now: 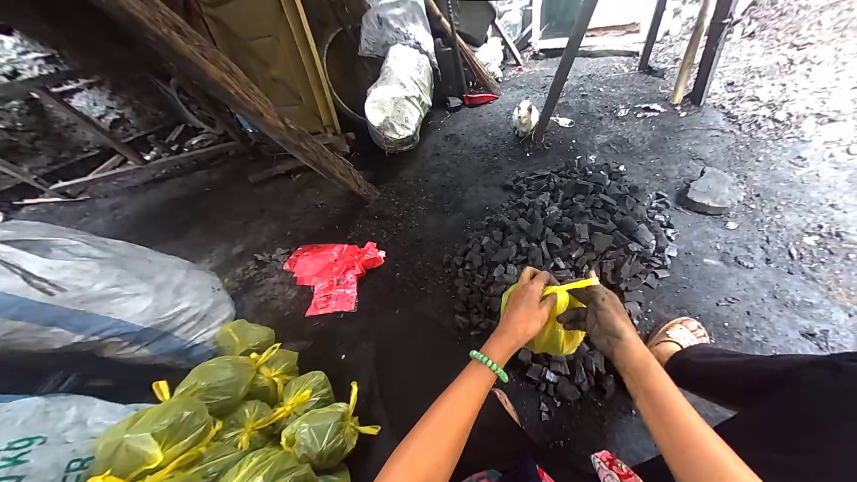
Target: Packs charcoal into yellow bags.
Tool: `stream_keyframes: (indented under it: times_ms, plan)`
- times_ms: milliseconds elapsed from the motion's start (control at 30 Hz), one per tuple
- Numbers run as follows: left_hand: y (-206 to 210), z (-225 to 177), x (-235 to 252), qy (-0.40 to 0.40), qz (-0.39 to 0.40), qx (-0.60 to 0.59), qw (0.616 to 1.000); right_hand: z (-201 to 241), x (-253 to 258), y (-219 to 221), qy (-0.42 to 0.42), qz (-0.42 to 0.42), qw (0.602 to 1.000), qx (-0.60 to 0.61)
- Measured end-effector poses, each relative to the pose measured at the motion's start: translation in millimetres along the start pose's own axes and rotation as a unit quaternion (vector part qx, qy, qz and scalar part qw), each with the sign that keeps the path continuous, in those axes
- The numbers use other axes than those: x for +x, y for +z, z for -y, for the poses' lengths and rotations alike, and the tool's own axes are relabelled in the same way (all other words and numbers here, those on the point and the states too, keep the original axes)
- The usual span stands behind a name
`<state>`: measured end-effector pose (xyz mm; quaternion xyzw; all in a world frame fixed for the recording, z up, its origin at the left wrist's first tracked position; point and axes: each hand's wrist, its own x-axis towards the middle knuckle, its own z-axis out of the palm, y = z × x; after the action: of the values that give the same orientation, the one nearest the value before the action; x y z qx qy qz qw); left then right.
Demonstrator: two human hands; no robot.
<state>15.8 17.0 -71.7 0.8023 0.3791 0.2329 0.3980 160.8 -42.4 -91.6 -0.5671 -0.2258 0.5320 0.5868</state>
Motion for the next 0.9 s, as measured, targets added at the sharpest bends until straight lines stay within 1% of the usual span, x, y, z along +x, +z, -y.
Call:
stream_keyframes:
  times_ms: [67, 133, 167, 200, 267, 300, 333, 367, 400, 433, 467, 500, 533, 567, 600, 633, 667, 700, 733, 767, 800, 833, 867, 900]
  plan:
    - [-2, 0, 0, -0.022, 0.008, -0.012, 1.0, -3, 5, 3, -0.001, 0.0, 1.0, -0.018]
    - [-2, -2, -7, -0.021, 0.019, 0.014, 0.999, -4, 12, 5, 0.009, -0.01, 0.999, -0.044]
    - [1, -3, -12, 0.01, 0.006, 0.058, 0.998, -4, 16, 5, 0.018, -0.011, 0.998, -0.053]
    - [8, 0, -17, 0.07, -0.032, 0.118, 0.99, -6, 19, 4, 0.034, -0.009, 0.998, -0.059]
    - [27, 18, -19, 0.219, -0.146, 0.226, 0.938, -9, 25, 3, 0.076, 0.014, 0.994, -0.077]
    - [32, 23, -20, 0.239, -0.163, 0.257, 0.922, -11, 28, 1, 0.092, 0.045, 0.99, -0.097]
    - [32, 20, -23, 0.216, -0.141, 0.275, 0.926, -8, 32, -2, 0.094, 0.097, 0.981, -0.141]
    - [28, 12, -26, 0.156, -0.087, 0.283, 0.942, 4, 36, -6, 0.077, 0.175, 0.956, -0.221]
    - [20, 3, -27, 0.082, -0.021, 0.279, 0.957, 26, 38, -7, 0.045, 0.252, 0.908, -0.332]
    - [10, -6, -25, 0.0, 0.056, 0.253, 0.966, 58, 35, -2, 0.003, 0.294, 0.843, -0.45]
    - [0, -11, -22, -0.063, 0.113, 0.219, 0.967, 93, 26, 5, -0.06, 0.287, 0.78, -0.554]
    - [-7, -10, -19, -0.099, 0.141, 0.188, 0.967, 126, 15, 11, -0.156, 0.239, 0.738, -0.612]
    - [-11, -7, -18, -0.116, 0.151, 0.162, 0.968, 153, 1, 14, -0.282, 0.167, 0.721, -0.611]
    - [-12, -3, -17, -0.124, 0.152, 0.144, 0.97, 174, -9, 18, -0.413, 0.085, 0.712, -0.562]
    - [-12, -2, -16, -0.127, 0.148, 0.137, 0.971, 188, -10, 25, -0.538, -0.003, 0.69, -0.485]
    - [-12, -3, -13, -0.128, 0.147, 0.132, 0.972, 198, -1, 30, -0.616, -0.072, 0.658, -0.427]
    - [-12, -4, -11, -0.13, 0.151, 0.124, 0.972, 203, 10, 33, -0.63, -0.104, 0.647, -0.416]
    - [-13, -5, -10, -0.136, 0.157, 0.114, 0.972, 207, 18, 32, -0.584, -0.073, 0.675, -0.445]
    - [-12, -5, -10, -0.141, 0.16, 0.099, 0.972, 213, 21, 29, -0.5, 0.001, 0.709, -0.497]
    - [-13, -4, -12, -0.146, 0.158, 0.081, 0.973, 217, 20, 28, -0.445, 0.054, 0.723, -0.525]
    - [-17, -3, -11, -0.148, 0.152, 0.063, 0.975, 220, 13, 26, -0.446, 0.068, 0.728, -0.516]
    - [-21, -1, -11, -0.152, 0.141, 0.04, 0.977, 220, 6, 23, -0.499, 0.041, 0.731, -0.464]
    - [-24, 2, -11, -0.161, 0.132, 0.012, 0.978, 218, 4, 20, -0.563, -0.013, 0.728, -0.391]
    - [-24, 6, -12, -0.174, 0.128, -0.018, 0.976, 215, 9, 19, -0.589, -0.069, 0.728, -0.344]
